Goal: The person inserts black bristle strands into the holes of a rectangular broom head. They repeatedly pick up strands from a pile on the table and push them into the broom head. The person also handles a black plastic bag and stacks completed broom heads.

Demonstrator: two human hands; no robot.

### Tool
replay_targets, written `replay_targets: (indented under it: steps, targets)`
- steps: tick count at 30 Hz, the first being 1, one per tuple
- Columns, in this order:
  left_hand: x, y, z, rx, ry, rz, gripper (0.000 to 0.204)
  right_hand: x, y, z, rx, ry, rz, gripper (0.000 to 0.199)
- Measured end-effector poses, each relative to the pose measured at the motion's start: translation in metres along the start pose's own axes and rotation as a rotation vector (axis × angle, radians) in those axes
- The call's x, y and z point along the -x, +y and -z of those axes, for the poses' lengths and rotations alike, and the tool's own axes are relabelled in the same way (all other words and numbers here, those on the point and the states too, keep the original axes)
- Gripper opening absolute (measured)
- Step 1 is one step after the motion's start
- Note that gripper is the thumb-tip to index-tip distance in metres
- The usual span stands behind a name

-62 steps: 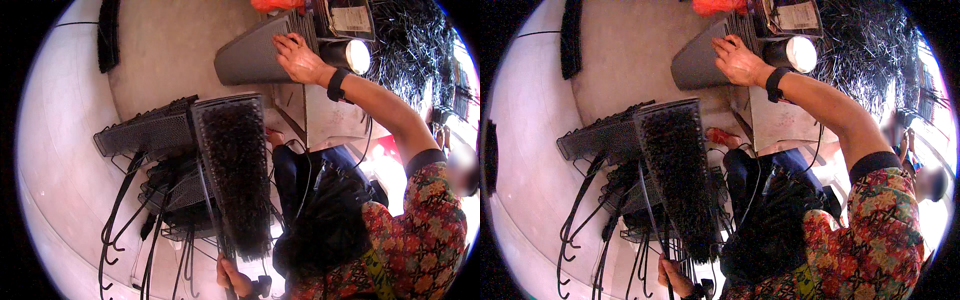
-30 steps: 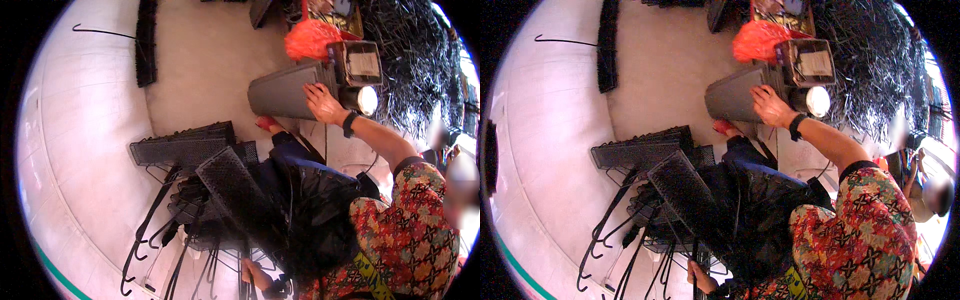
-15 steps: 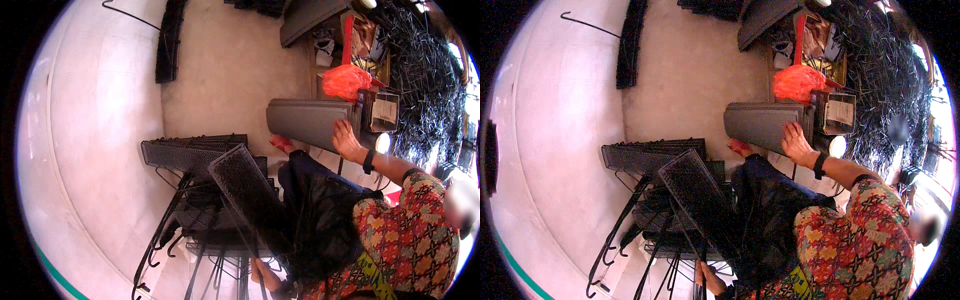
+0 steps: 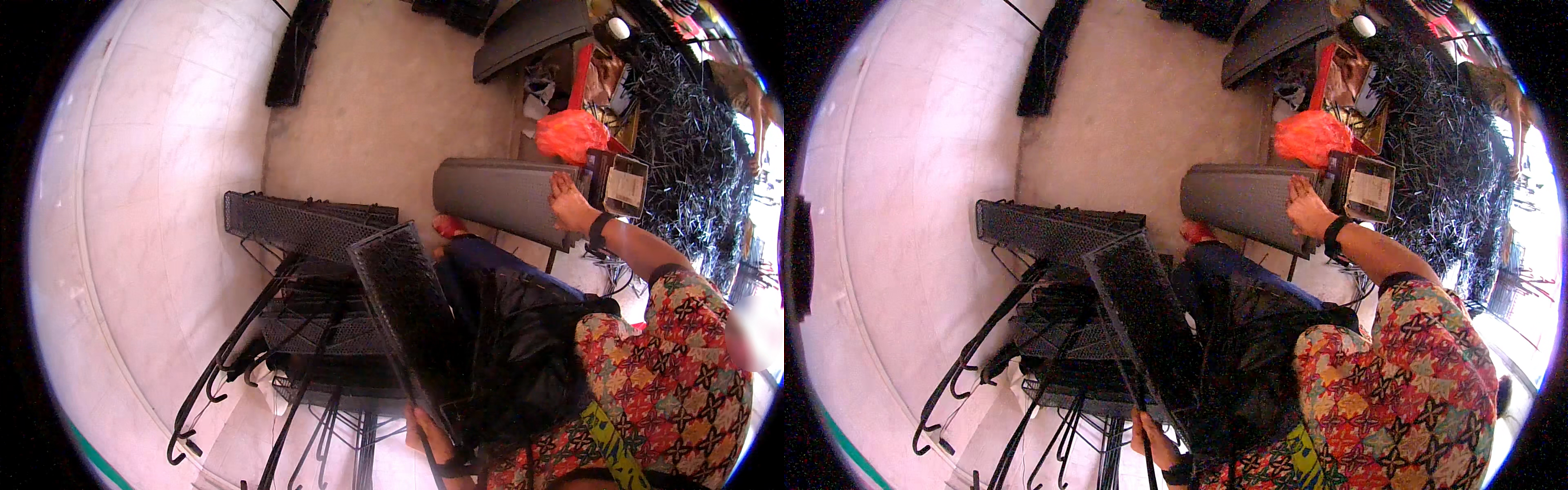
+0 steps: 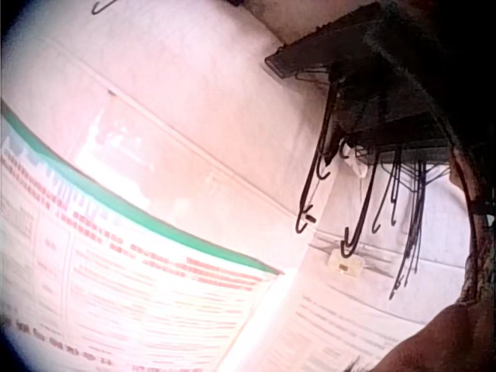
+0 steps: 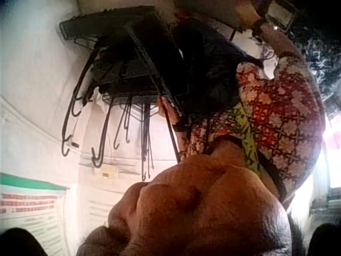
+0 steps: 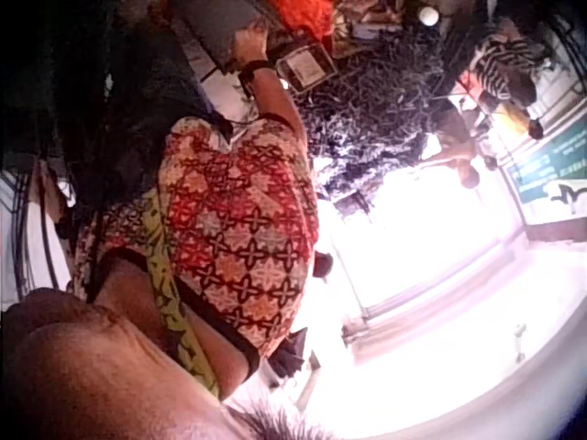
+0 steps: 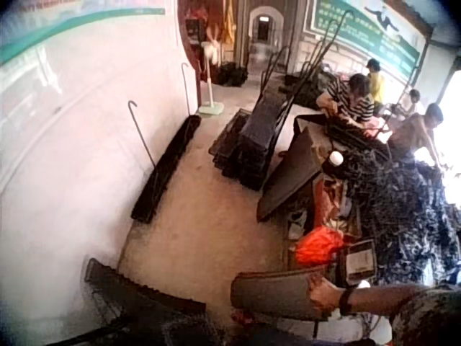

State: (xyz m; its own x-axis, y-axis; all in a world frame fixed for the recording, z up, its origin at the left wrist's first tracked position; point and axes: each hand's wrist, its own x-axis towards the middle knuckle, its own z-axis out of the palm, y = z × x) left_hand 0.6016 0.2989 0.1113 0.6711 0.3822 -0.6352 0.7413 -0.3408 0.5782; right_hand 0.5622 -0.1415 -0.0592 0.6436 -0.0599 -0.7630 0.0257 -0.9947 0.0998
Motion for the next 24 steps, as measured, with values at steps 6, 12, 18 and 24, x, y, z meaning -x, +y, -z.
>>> replay_targets:
  steps: [6, 12, 18, 24]
  targets:
    - [-0.003, -0.009, -0.002, -0.032, -0.055, 0.035, 0.037, -0.004, 0.003, -0.024, 0.003, 0.017, -0.049, 0.071]
    - [0.002, 0.01, -0.002, 0.04, -0.09, 0.086, 0.043, 0.007, 0.005, -0.016, 0.036, 0.055, -0.02, 0.066]
    - [0.044, -0.017, -0.014, 0.289, 0.056, -0.112, 0.037, 0.019, 0.028, -0.076, 0.052, 0.151, 0.121, 0.041]
    - [0.075, -0.134, 0.003, -0.063, 0.239, -0.194, 0.031, 0.075, 0.025, -0.081, 0.146, 0.337, 0.764, 0.029]
